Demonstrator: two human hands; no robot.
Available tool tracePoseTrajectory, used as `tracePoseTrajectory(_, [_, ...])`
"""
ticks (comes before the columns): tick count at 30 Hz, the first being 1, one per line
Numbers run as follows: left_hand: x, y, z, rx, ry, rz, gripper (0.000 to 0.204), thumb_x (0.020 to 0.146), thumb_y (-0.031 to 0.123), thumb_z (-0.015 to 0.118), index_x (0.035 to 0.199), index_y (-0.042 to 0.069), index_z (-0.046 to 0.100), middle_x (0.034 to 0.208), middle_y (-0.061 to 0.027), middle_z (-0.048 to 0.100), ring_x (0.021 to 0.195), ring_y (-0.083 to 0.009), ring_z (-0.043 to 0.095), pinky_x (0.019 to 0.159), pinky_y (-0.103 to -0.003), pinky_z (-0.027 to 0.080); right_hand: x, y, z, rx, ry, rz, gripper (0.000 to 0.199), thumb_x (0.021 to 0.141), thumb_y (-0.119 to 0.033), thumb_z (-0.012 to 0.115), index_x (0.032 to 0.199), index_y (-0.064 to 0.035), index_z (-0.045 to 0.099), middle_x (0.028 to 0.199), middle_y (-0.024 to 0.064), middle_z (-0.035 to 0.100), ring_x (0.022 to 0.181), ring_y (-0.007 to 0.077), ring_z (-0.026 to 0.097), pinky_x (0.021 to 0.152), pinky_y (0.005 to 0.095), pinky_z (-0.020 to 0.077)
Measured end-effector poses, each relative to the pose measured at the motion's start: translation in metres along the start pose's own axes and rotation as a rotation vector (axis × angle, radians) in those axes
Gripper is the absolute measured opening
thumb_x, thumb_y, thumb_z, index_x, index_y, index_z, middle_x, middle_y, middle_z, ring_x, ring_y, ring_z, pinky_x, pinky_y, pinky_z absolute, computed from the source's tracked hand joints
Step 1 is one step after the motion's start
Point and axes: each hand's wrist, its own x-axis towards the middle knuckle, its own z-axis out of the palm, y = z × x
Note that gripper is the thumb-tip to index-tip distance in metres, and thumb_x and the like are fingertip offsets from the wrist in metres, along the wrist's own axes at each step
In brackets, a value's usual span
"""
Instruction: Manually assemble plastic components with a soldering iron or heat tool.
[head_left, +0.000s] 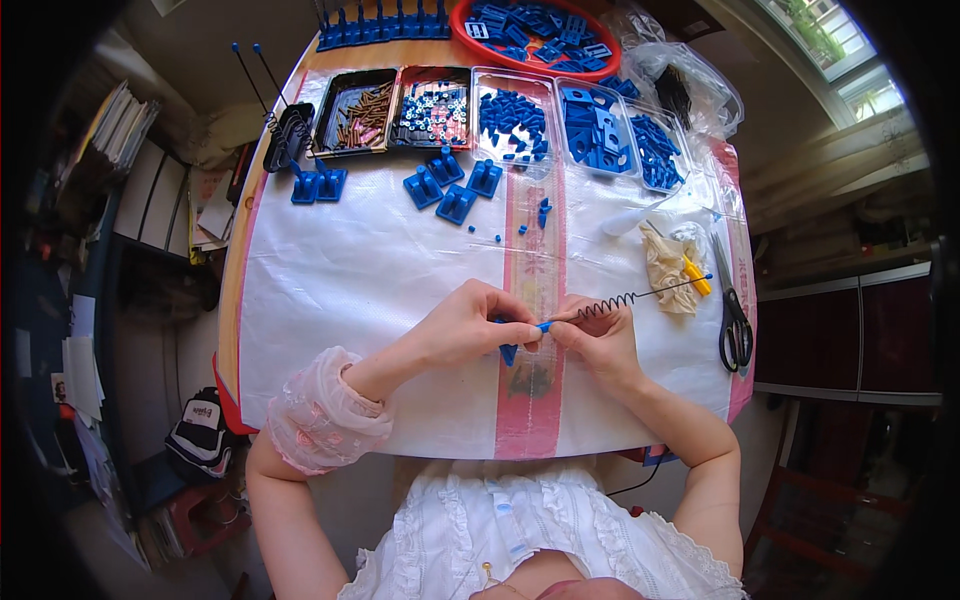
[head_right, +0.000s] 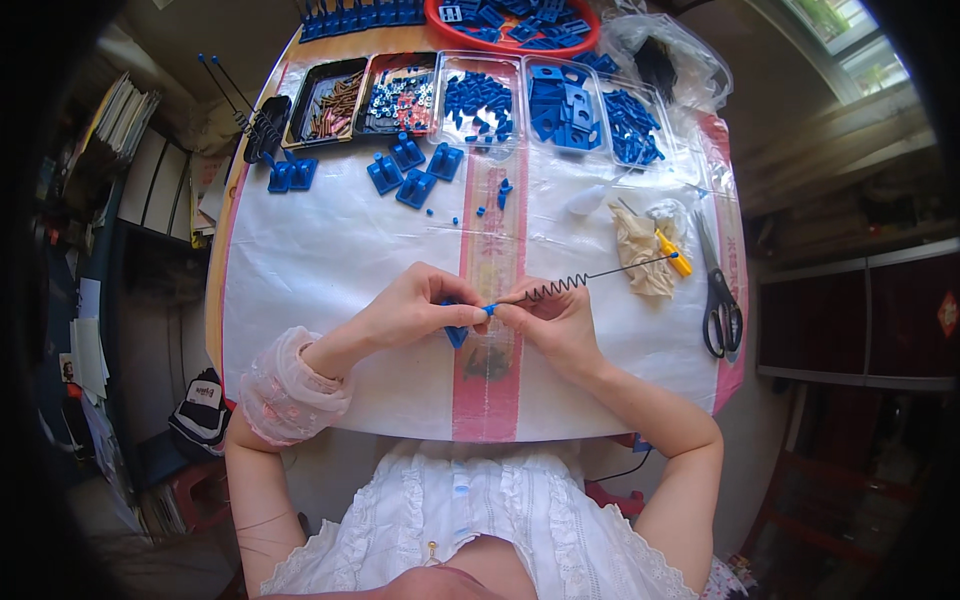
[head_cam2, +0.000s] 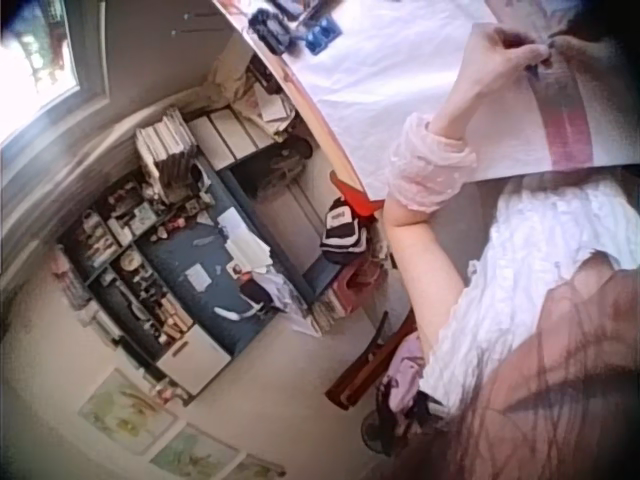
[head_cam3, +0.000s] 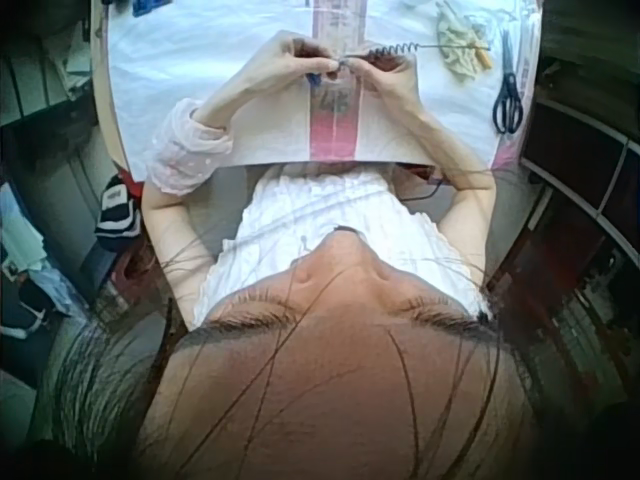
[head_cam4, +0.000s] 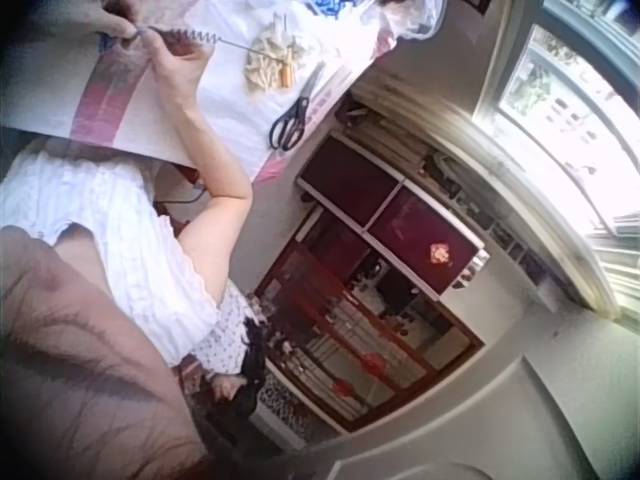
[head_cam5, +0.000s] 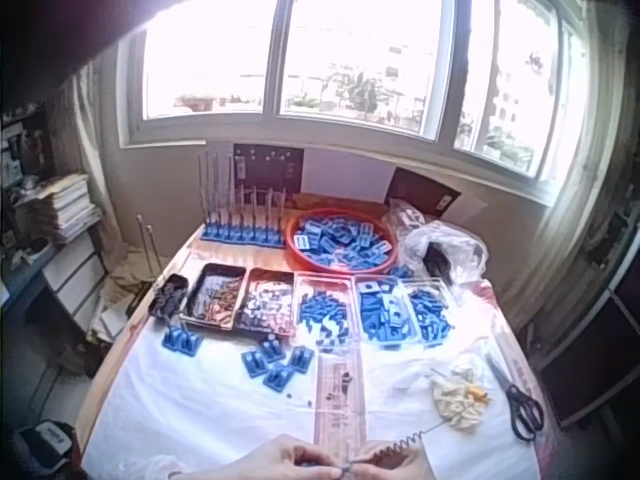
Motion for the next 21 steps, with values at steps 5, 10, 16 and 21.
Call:
tracePoseTrajectory(5, [0.000, 0.002, 0.000, -0.027, -0.013, -0.025, 0.020, 0.091, 0.015, 0.072, 0.099, -0.003, 0.073, 0.090, -0.0070, 0.073, 0.080, -0.0093, 0.066, 0.070, -0.022, 0.050, 0.001, -0.004, 0.001, -0.028, -0.001, 0.006, 0.004, 0.086, 0.003, 0.072, 0.089, -0.0001, 0.072, 0.087, 0.0037, 0.070, 0.081, 0.0083, 0.064, 0.073, 0.0242, 0.0514])
tracePoseTrajectory(10, [0.002, 0.007, -0.003, -0.074, -0.028, -0.132, 0.021, 0.092, 0.018, 0.071, 0.099, -0.001, 0.072, 0.088, -0.0055, 0.072, 0.077, -0.0078, 0.065, 0.067, -0.021, 0.048, 0.001, -0.005, 0.001, 0.014, 0.023, 0.068, 0.002, 0.088, -0.002, 0.072, 0.087, -0.0012, 0.073, 0.083, 0.0007, 0.069, 0.076, 0.0053, 0.060, 0.068, 0.0220, 0.0478])
tracePoseTrajectory(16, [0.005, 0.001, -0.002, -0.080, -0.011, -0.092, 0.022, 0.092, 0.021, 0.071, 0.103, 0.002, 0.069, 0.089, -0.0009, 0.068, 0.079, -0.0059, 0.061, 0.068, -0.021, 0.047, 0.003, -0.002, 0.001, 0.090, 0.042, 0.100, 0.004, 0.088, -0.006, 0.073, 0.088, -0.0025, 0.074, 0.080, -0.0014, 0.069, 0.073, 0.0036, 0.058, 0.065, 0.0209, 0.0456])
tracePoseTrajectory(21, [-0.001, 0.012, 0.007, 0.174, 0.055, 0.097, 0.022, 0.090, 0.022, 0.072, 0.102, 0.005, 0.065, 0.084, 0.0018, 0.063, 0.076, -0.0045, 0.056, 0.068, -0.021, 0.047, 0.004, 0.003, -0.005, 0.093, 0.065, 0.079, 0.005, 0.089, -0.007, 0.074, 0.090, -0.0027, 0.074, 0.081, -0.0008, 0.070, 0.073, 0.0042, 0.060, 0.066, 0.0211, 0.0469])
